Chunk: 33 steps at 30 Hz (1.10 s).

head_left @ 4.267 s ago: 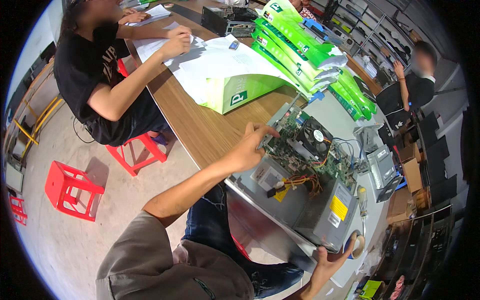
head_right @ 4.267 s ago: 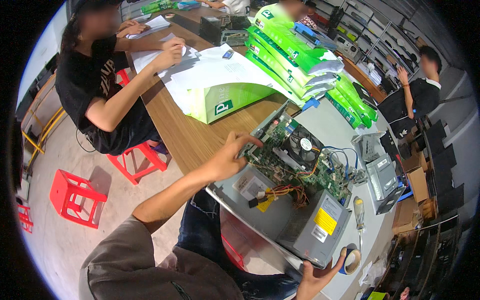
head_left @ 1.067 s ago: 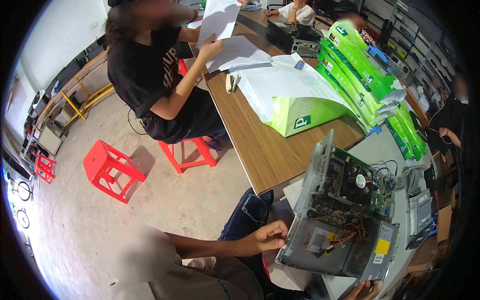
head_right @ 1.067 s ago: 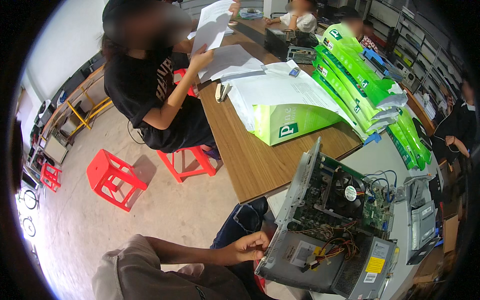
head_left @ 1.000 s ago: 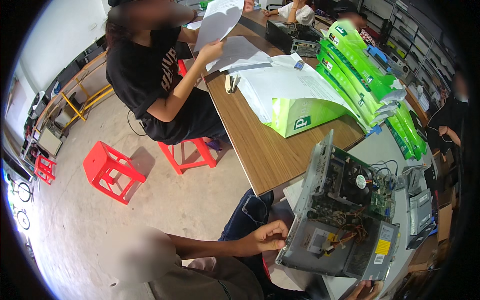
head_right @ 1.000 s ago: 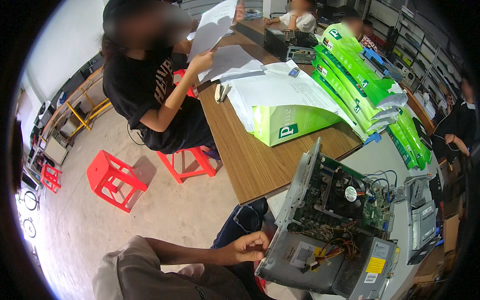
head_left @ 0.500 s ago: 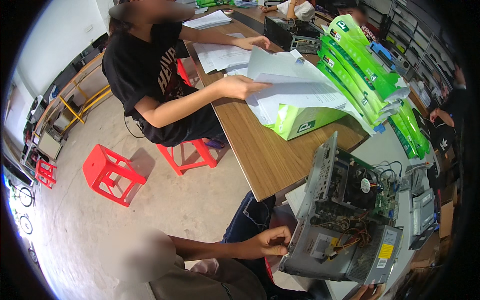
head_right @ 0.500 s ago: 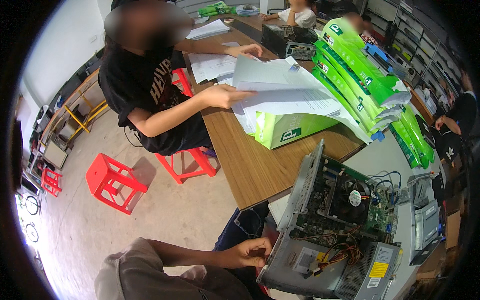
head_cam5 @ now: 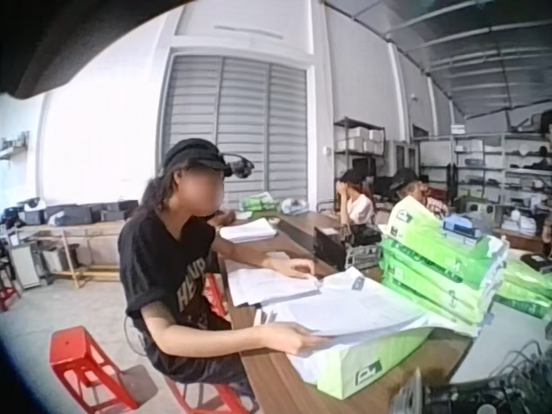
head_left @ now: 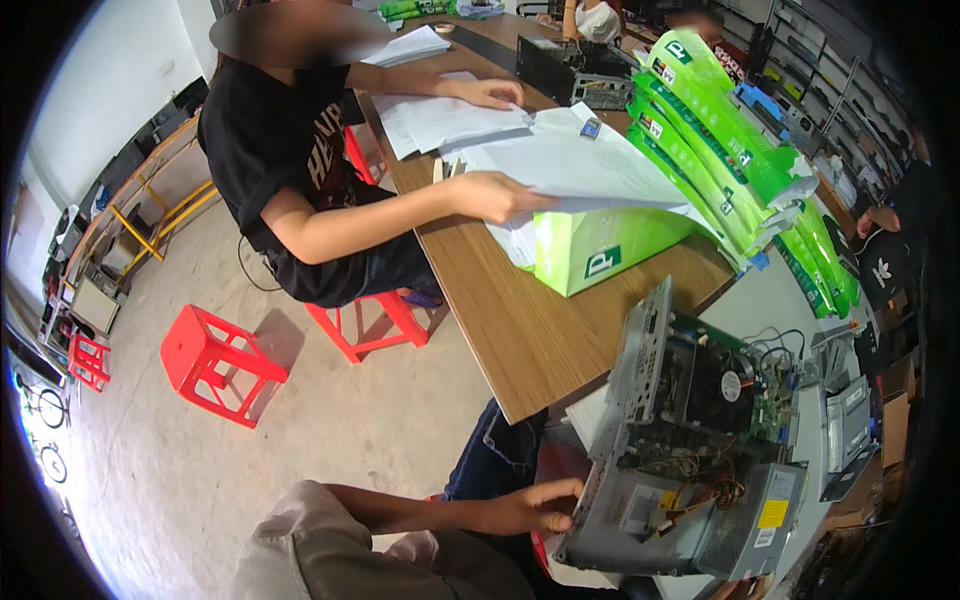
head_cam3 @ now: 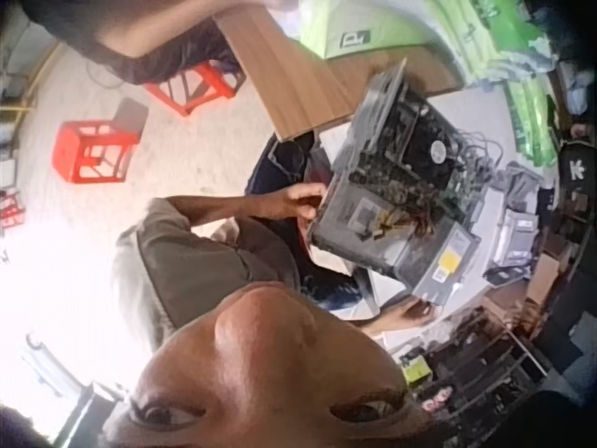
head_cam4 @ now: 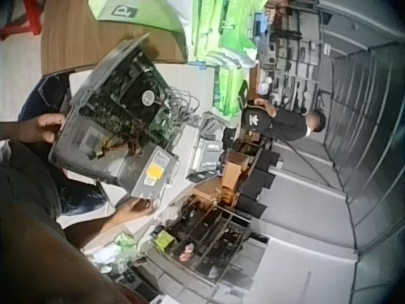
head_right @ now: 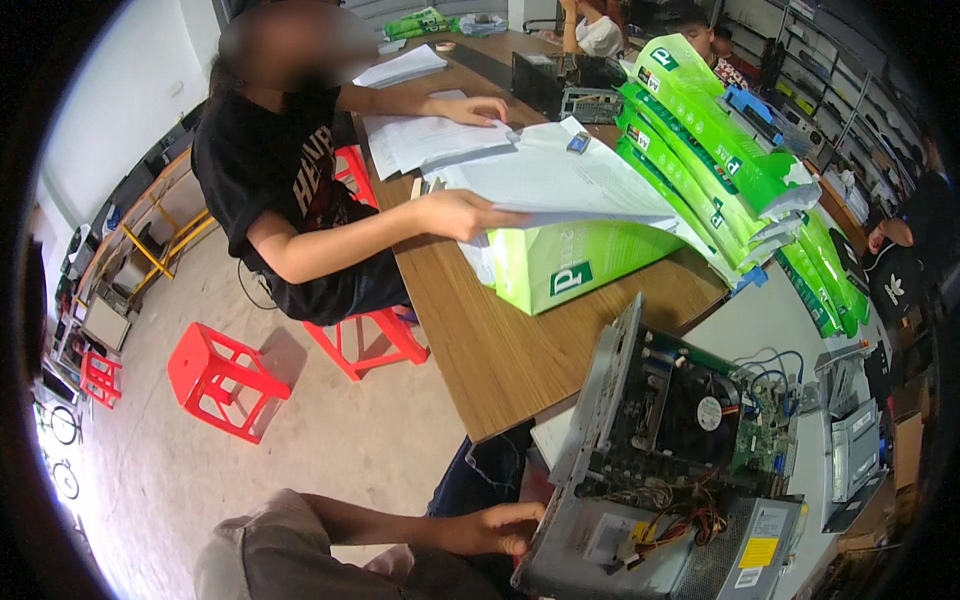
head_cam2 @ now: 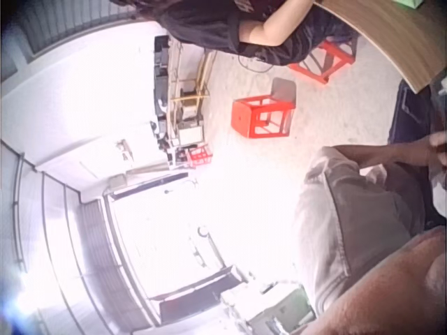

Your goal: The person places an optical drive into a computer case, connects internal power and data cables, and secures the drive to the chassis using a screwdriver and screws.

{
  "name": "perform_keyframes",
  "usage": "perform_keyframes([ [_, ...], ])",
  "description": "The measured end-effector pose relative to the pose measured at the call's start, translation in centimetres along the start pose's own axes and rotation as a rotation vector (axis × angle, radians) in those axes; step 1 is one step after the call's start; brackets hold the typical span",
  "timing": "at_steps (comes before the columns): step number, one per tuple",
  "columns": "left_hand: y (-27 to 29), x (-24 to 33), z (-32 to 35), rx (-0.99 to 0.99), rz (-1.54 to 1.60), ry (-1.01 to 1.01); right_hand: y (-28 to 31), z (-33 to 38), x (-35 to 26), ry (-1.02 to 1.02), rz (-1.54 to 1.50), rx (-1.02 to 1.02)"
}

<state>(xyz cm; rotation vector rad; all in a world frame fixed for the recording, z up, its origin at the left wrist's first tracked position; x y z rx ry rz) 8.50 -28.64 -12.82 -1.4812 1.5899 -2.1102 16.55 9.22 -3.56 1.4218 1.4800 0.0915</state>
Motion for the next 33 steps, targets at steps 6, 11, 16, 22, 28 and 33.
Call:
perform_keyframes([
  [6,0.7,0.2,-0.2,-0.012,-0.123,0.001,-0.1,0.1,0.5,0.034,0.055,0.045],
  [11,1.9,-0.9,-0.4,-0.049,-0.278,0.107,0.1,0.2,0.8,0.003,0.123,0.060],
  [16,3.0,-2.1,-1.1,-0.088,-0.209,0.161,0.0,0.2,1.3,0.069,0.103,0.053],
  [22,3.1,-2.1,-1.5,-0.136,-0.204,0.158,0.2,0.2,2.2,0.056,0.111,0.055],
  [28,2.6,-1.2,-1.9,-0.179,-0.180,0.111,0.2,0.0,2.7,0.031,0.150,0.050],
  [33,2.4,-0.6,-2.1,-0.168,-0.236,0.061,0.4,0.1,3.0,0.041,0.182,0.060],
])
Point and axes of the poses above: each hand's wrist, its own z-axis away from the middle knuckle, its own y-axis out of the back of the hand, x = y × z, the point moved 5 cm from there along -z, towards the middle knuckle, and after that the axes turned 13 degrees about z, right-handed, at the moved point
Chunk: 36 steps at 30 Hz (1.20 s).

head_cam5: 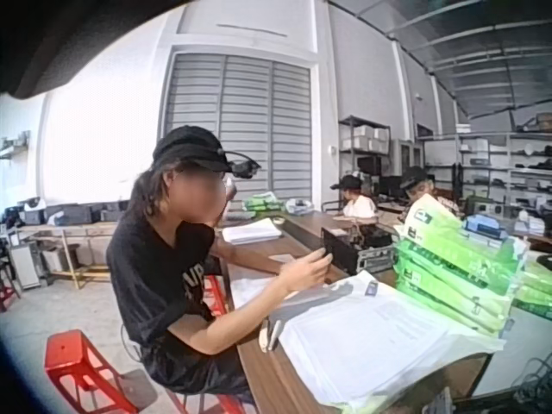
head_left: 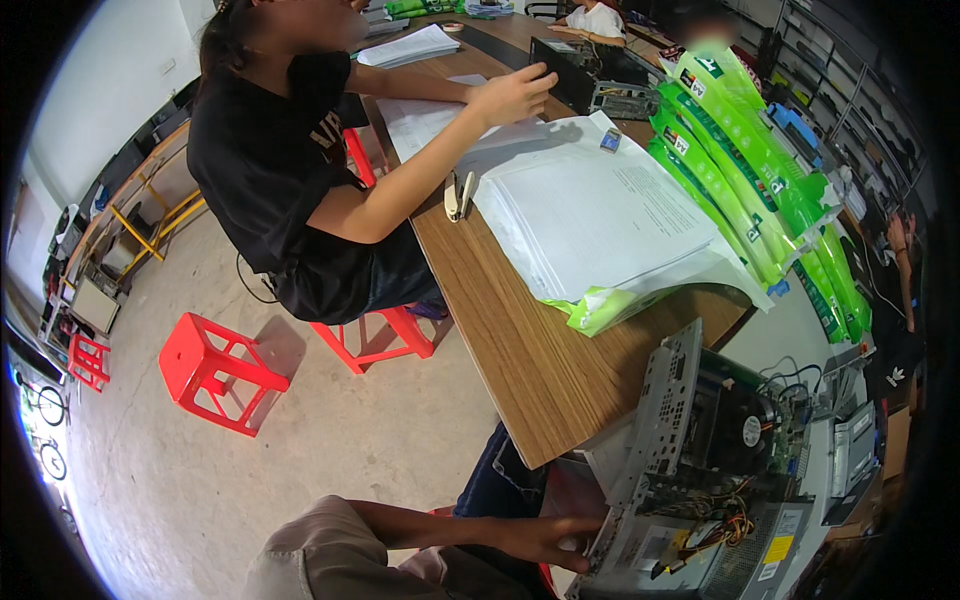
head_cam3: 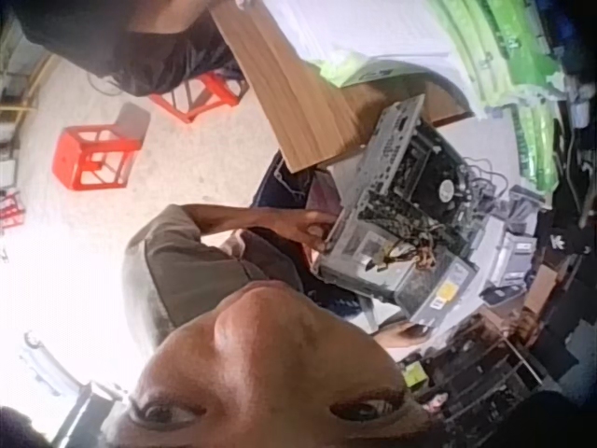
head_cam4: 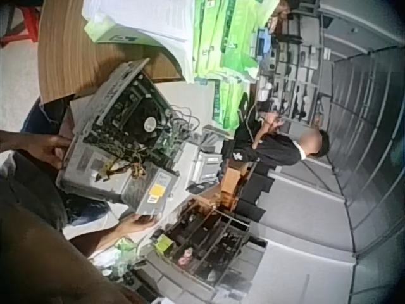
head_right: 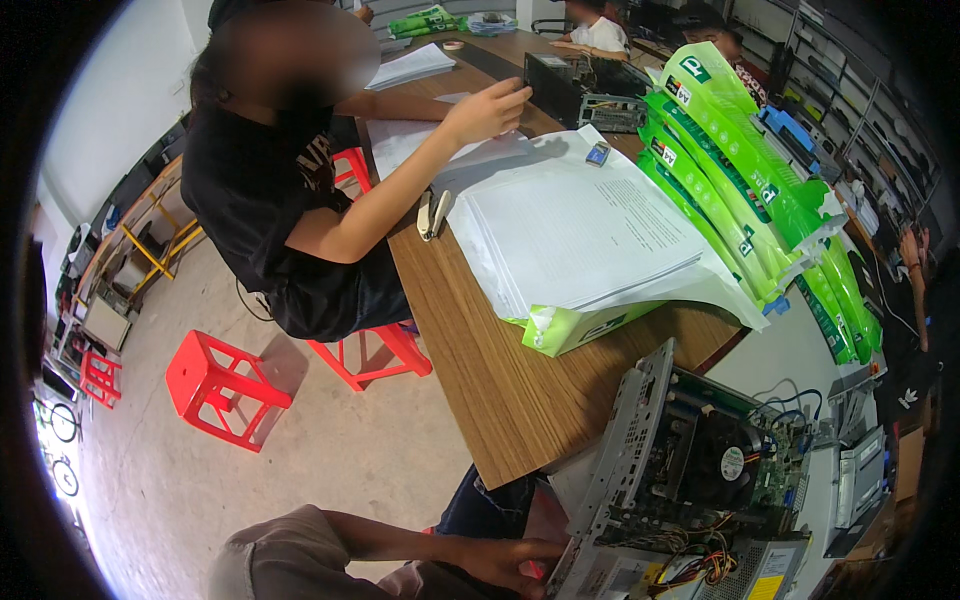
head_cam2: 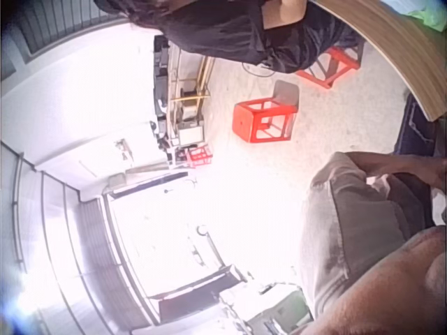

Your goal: The person places an optical drive into a computer case, connects internal power and data cables, and secures the drive to the chassis using a screwdriver and screws.

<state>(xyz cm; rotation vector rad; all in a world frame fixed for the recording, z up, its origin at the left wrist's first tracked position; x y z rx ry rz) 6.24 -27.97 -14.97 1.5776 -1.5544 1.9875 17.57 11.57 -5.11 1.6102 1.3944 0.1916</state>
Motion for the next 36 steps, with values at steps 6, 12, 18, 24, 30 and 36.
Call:
perform_keyframes([
  [6,0.1,0.1,-0.3,-0.014,-0.013,0.019,0.1,0.3,0.5,0.001,0.030,-0.007],
  [12,-0.1,0.4,-0.3,-0.021,-0.015,0.017,0.3,0.3,0.0,0.010,0.061,-0.018],
  [18,-0.1,0.2,-0.2,0.036,-0.020,0.013,0.0,0.3,-0.5,0.025,0.027,-0.026],
  [24,-0.3,2.3,1.5,0.174,-0.416,0.246,0.0,-0.1,0.1,0.061,0.127,0.027],
  [30,-2.5,12.3,1.9,0.016,-0.850,0.021,-0.6,2.2,-2.5,-0.227,-0.190,0.156],
  [36,-2.0,16.8,-1.0,0.459,-0.624,-0.458,-0.5,1.6,-5.5,-0.355,-0.438,0.215],
])
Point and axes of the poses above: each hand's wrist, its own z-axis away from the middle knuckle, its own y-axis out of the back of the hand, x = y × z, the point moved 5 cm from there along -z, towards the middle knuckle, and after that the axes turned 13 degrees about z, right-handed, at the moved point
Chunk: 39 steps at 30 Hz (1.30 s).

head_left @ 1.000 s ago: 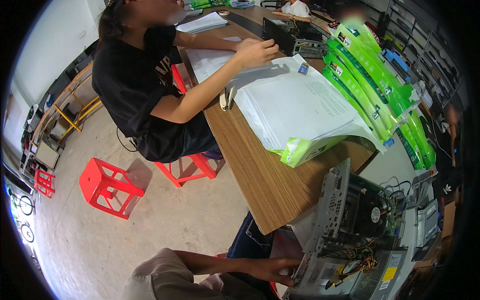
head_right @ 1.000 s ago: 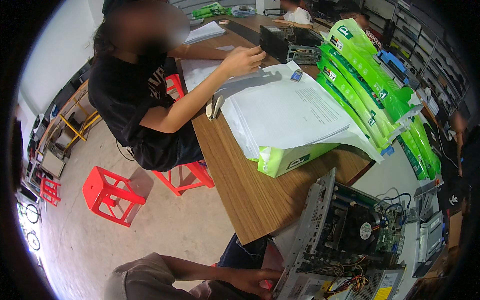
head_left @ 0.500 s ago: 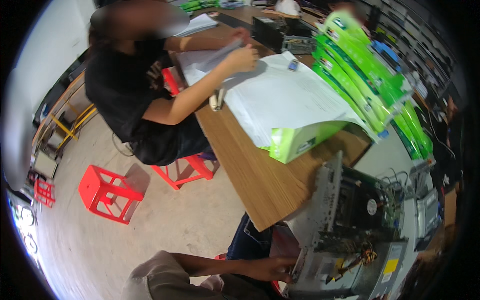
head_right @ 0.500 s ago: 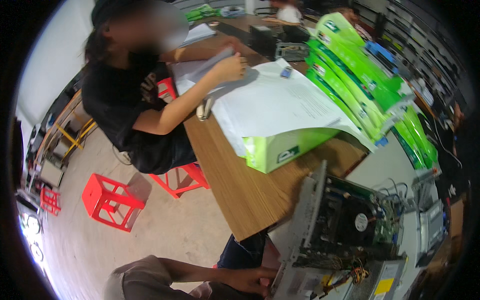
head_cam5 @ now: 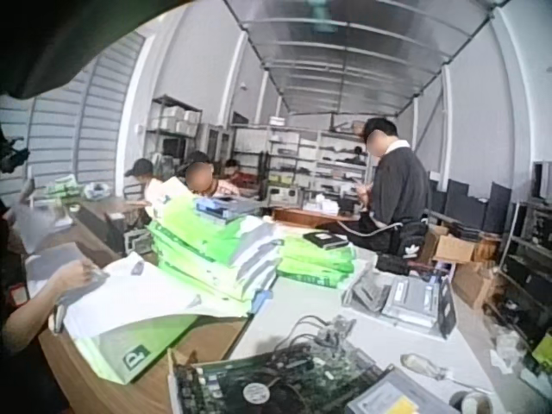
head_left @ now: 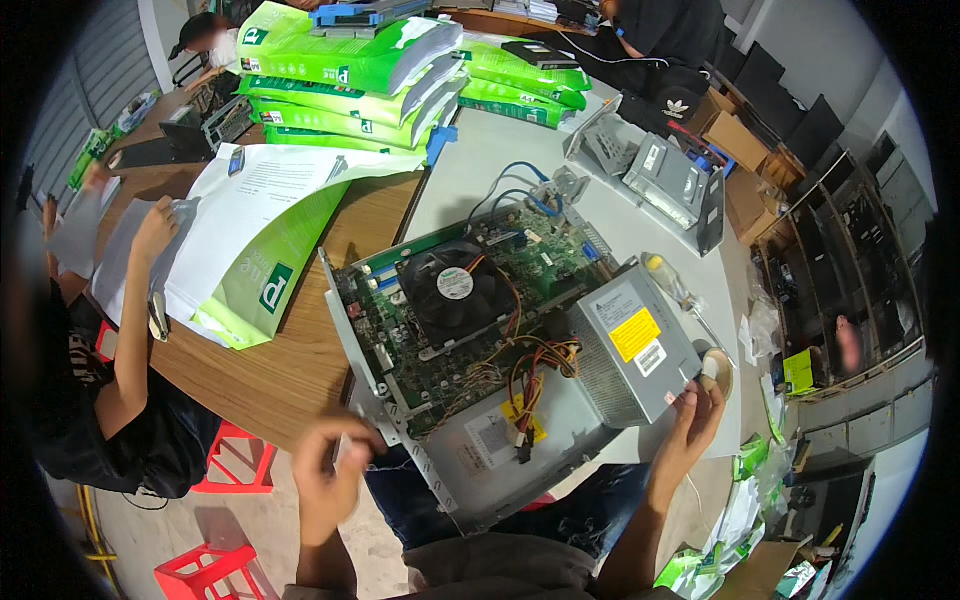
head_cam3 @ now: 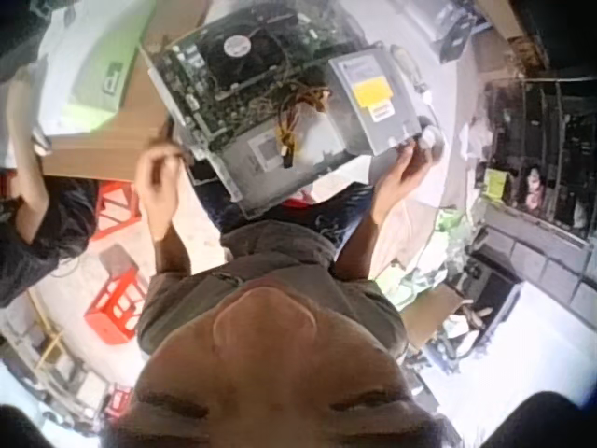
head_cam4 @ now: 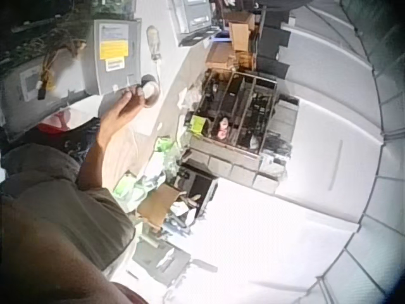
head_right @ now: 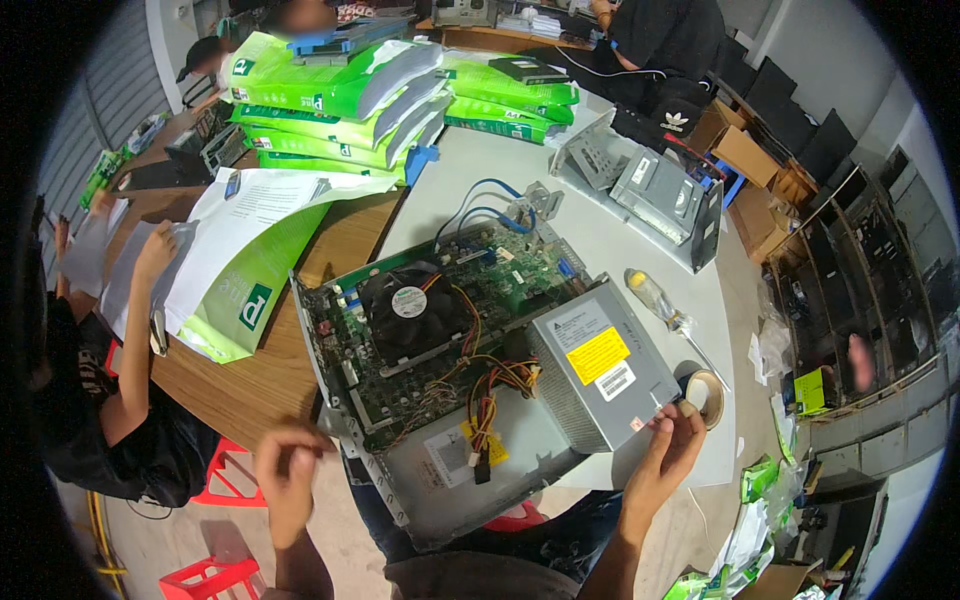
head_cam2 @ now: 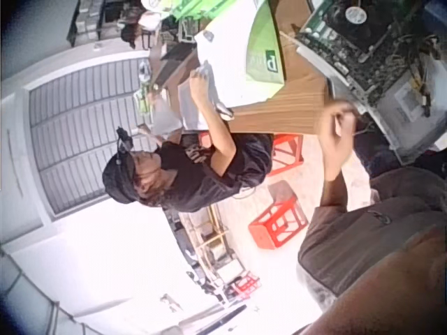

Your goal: The person places an optical drive into a computer case, connects internal power and data cables, and secures the drive to the chassis using a screwdriver and screws.

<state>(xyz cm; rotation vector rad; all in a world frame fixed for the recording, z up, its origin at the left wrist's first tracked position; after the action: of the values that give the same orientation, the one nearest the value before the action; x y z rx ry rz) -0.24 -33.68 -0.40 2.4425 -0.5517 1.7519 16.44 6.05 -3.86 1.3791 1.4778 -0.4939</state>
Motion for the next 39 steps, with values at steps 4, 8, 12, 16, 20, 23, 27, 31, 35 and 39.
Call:
perform_keyframes([
  [4,0.9,-1.4,-4.3,0.295,-0.371,-0.162,-0.5,1.1,-1.4,-0.106,-0.120,0.006],
  [8,0.3,-1.9,-5.7,0.316,-0.550,-0.170,-1.7,2.4,-4.0,-0.112,-0.143,-0.097],
  [12,-1.0,-3.5,-4.9,0.343,-0.384,-0.044,-1.8,3.3,-7.2,0.214,0.149,-0.238],
  [16,-0.8,-3.8,-4.5,0.438,-0.371,-0.101,-2.7,3.2,-6.0,0.118,0.134,-0.235],
  [20,-0.8,-3.6,-4.8,0.411,-0.401,-0.119,-3.1,1.8,-4.1,0.250,0.230,-0.166],
  [23,-0.7,-3.2,-4.8,0.423,-0.385,-0.154,-3.1,1.2,-3.4,0.308,0.297,-0.257],
  [27,-0.6,-3.4,-4.6,0.415,-0.347,-0.123,-3.3,0.8,-3.4,0.337,0.255,-0.307],
  [31,-0.5,-3.5,-4.7,0.420,-0.359,-0.098,-3.8,0.8,-4.0,0.349,0.242,-0.301],
  [35,-0.7,-3.4,-4.7,0.436,-0.374,-0.097,-3.7,1.1,-4.3,0.279,0.155,-0.325],
  [39,-0.7,-3.4,-4.7,0.450,-0.361,-0.092,-3.7,1.1,-4.3,0.316,0.234,-0.301],
])
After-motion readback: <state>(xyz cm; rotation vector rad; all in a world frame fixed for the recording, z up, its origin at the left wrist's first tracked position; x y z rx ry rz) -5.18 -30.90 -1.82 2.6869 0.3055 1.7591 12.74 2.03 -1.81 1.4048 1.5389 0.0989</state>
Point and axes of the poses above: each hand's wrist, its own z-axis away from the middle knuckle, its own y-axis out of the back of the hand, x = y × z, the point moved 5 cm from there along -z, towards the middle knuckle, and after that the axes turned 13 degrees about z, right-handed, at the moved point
